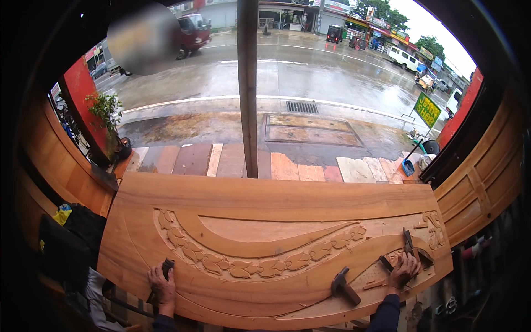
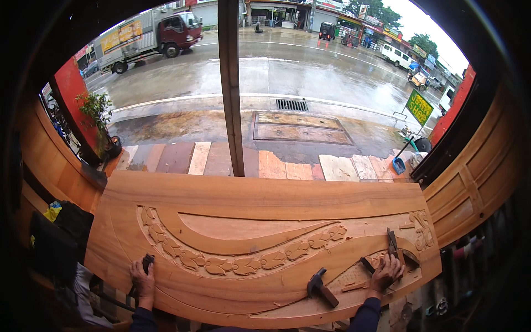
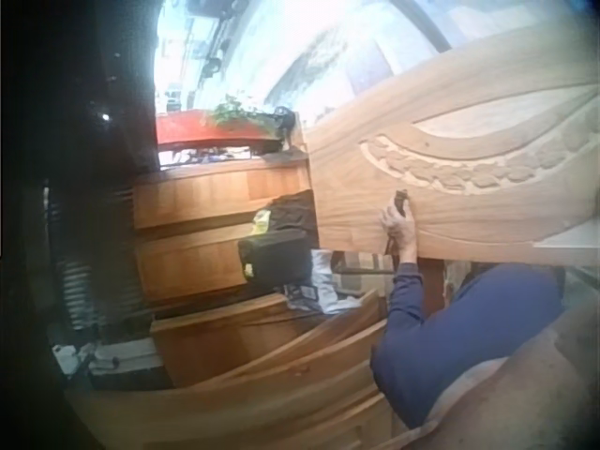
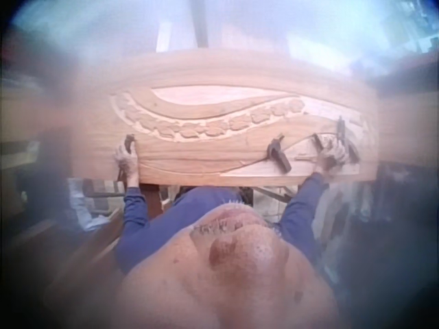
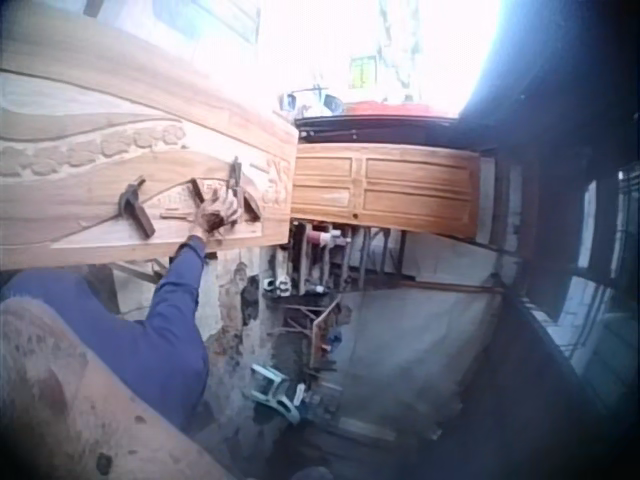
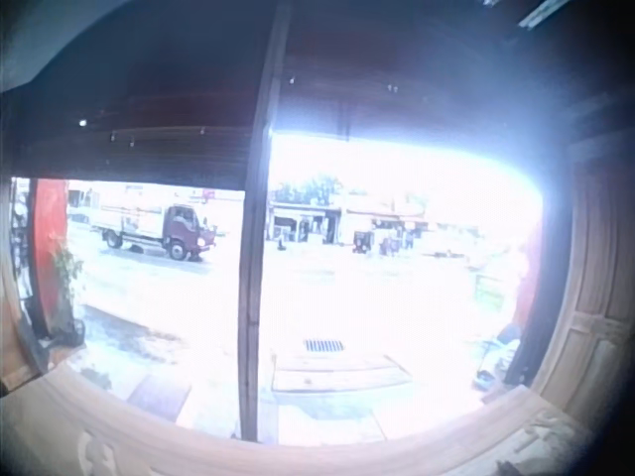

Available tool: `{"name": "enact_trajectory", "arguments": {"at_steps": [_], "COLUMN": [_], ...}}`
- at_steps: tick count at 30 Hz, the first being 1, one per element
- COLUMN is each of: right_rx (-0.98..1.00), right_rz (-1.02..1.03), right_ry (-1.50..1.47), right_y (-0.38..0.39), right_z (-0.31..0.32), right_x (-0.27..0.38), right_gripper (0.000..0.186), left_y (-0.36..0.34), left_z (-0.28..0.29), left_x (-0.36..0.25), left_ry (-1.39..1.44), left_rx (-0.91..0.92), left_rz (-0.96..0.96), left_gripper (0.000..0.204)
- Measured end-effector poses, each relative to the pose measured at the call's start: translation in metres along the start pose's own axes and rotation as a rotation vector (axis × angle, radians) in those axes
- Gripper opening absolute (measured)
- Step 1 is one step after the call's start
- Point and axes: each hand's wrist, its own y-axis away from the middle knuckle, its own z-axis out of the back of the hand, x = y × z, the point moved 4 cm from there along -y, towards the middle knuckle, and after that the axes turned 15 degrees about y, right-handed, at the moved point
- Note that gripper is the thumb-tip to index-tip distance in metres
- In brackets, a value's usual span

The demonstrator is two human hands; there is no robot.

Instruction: The person uses a wooden mallet to strike a chisel while carving decorative patterns into a large wooden door.

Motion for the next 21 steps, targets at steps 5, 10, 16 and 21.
{"name": "enact_trajectory", "arguments": {"at_steps": [5, 10, 16, 21], "right_rx": [-0.104, -0.052, -0.155, -0.212], "right_rz": [-0.219, 0.086, -0.097, -0.043], "right_ry": [0.060, -0.131, 0.092, 0.066], "right_y": [-0.003, -0.018, -0.011, -0.014], "right_z": [-0.013, 0.014, -0.009, 0.000], "right_x": [-0.023, 0.014, -0.009, -0.004], "right_gripper": [0.036, 0.034, 0.027, 0.032], "left_y": [-0.001, 0.005, 0.000, -0.001], "left_z": [-0.006, -0.004, -0.016, -0.017], "left_x": [-0.003, 0.015, 0.010, 0.023], "left_ry": [0.004, -0.059, -0.064, -0.042], "left_rx": [-0.004, -0.027, 0.003, 0.010], "left_rz": [-0.013, -0.044, -0.017, -0.029], "left_gripper": [0.043, 0.047, 0.046, 0.048]}}
